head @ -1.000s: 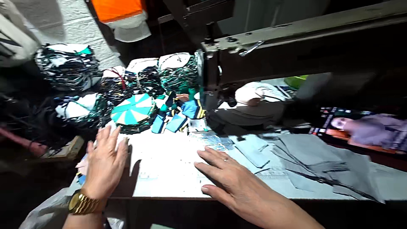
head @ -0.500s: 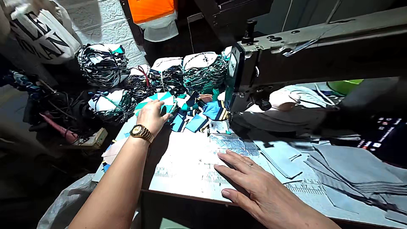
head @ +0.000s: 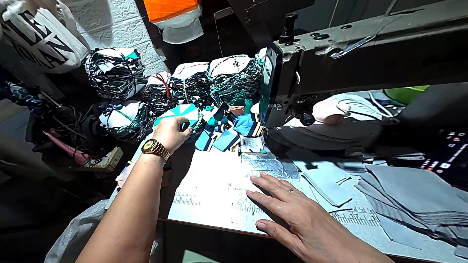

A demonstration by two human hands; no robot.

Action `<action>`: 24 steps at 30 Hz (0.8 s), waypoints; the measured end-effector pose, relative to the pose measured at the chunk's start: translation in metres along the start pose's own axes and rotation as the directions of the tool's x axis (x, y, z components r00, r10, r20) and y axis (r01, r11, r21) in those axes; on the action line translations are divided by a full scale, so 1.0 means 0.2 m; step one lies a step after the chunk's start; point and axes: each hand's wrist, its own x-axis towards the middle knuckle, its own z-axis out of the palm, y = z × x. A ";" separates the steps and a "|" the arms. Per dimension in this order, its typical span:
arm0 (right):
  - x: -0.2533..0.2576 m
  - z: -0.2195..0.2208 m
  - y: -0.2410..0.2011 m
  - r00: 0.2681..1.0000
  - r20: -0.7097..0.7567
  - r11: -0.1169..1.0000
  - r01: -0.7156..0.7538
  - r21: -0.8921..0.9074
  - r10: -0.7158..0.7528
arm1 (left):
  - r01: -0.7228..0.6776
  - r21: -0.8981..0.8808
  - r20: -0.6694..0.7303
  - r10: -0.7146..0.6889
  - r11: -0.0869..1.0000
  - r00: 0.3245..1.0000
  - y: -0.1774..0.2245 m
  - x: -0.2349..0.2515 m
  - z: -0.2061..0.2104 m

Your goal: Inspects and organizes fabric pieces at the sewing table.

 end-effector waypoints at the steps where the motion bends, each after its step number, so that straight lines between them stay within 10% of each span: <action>1: 0.00 0.00 0.00 1.000 0.001 1.000 0.000 0.001 0.000 | -0.008 -0.002 0.006 0.008 1.000 1.000 0.00 0.00 0.00; 24: 0.00 0.00 0.00 1.000 0.002 1.000 0.003 0.002 -0.003 | -0.096 0.010 0.038 0.095 0.995 0.995 -0.06 -0.02 -0.06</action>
